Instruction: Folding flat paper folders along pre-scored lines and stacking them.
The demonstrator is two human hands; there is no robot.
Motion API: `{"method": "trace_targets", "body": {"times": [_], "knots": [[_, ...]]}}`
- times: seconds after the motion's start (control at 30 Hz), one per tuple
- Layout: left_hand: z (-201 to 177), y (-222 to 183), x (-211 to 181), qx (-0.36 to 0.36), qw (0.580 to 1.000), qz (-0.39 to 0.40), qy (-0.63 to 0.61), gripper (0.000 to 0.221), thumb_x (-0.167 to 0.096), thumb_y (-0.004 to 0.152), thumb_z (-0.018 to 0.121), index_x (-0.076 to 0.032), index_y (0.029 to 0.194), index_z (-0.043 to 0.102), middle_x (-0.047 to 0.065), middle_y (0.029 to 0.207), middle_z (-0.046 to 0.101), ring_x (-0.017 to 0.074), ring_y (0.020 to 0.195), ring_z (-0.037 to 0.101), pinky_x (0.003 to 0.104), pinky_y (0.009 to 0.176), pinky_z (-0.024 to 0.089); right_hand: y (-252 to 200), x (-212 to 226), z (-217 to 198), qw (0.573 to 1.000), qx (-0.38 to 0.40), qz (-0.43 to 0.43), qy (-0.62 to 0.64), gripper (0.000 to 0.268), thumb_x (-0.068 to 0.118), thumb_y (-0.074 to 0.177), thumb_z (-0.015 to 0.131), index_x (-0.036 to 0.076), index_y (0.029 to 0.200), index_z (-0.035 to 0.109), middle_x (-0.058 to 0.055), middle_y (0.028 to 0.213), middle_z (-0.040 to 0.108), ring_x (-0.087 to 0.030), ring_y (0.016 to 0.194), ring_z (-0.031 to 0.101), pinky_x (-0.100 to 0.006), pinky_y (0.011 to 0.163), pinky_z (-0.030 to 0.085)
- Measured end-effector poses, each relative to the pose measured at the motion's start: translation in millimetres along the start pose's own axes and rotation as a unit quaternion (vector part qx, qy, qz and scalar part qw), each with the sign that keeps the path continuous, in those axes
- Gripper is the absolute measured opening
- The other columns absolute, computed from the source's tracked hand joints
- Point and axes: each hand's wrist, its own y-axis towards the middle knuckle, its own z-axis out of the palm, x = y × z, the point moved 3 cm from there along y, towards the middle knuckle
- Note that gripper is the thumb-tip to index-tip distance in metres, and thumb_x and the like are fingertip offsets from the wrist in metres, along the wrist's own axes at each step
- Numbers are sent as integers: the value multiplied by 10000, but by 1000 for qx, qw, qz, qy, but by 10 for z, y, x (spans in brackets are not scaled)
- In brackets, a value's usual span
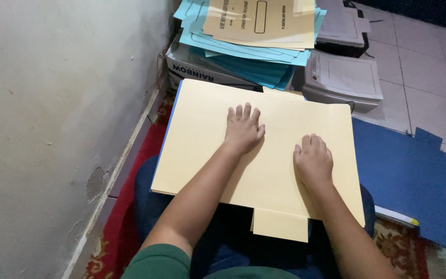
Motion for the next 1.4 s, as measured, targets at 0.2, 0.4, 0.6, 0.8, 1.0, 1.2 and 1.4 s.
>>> {"method": "trace_targets", "body": {"times": [0.2, 0.4, 0.6, 0.8, 1.0, 1.2, 1.4], "knots": [[163, 172, 204, -218, 973, -4, -79, 185, -128, 765, 565, -120, 937, 633, 64, 922, 566, 274, 859, 604, 398, 735, 495, 538, 117, -21, 991, 131, -6, -17, 544, 536, 1017, 462, 69, 1188, 683, -138, 1064, 648, -389, 1066, 698, -556, 749, 588], [28, 153, 249, -198, 967, -38, -156, 106, -157, 803, 547, -136, 879, 617, 63, 981, 585, 274, 932, 619, 388, 783, 507, 1763, 378, -502, 991, 135, 9, 20, 427, 472, 961, 585, 105, 965, 803, -179, 975, 792, -418, 1032, 737, -551, 743, 587], [1, 149, 236, -209, 955, -34, -209, 125, -85, 821, 587, -78, 935, 639, 88, 1012, 599, 303, 914, 550, 420, 810, 461, 3218, 171, -604, 996, 42, 60, 53, 522, 401, 1061, 579, -54, 1315, 569, -277, 1271, 579, -498, 1105, 605, -592, 832, 526], [-21, 111, 250, -216, 950, -41, -220, 127, -90, 796, 608, -86, 918, 643, 80, 1026, 604, 304, 904, 565, 426, 796, 471, 3805, 391, -422, 989, -23, 95, 106, 618, 472, 1083, 592, -45, 1403, 483, -281, 1397, 453, -492, 1241, 474, -605, 971, 446], [-102, 85, 348, -208, 945, -52, -247, 102, -74, 813, 598, -86, 906, 639, 68, 1044, 618, 293, 920, 575, 413, 805, 476, 4047, 559, -185, 977, 59, 195, 56, 766, 558, 955, 653, 48, 1450, 371, -288, 1423, 367, -419, 1323, 333, -535, 996, 463], [-107, 106, 354, -194, 951, -55, -235, 156, -59, 793, 607, -83, 941, 652, 77, 1088, 626, 301, 980, 588, 419, 814, 484, 4204, 541, -171, 970, 78, 229, 34, 1095, 641, 945, 773, 105, 1595, 74, -236, 1494, 321, -390, 1350, 323, -530, 1040, 453], [-71, 85, 290, -219, 959, -42, -175, 215, -62, 749, 635, -94, 961, 645, 90, 1077, 604, 316, 939, 574, 422, 805, 476, 4388, 29, 164, 970, -64, 135, 193, 343, 311, 857, 779, 51, 1065, 698, -199, 1065, 739, -438, 930, 705, -504, 746, 563]]}}
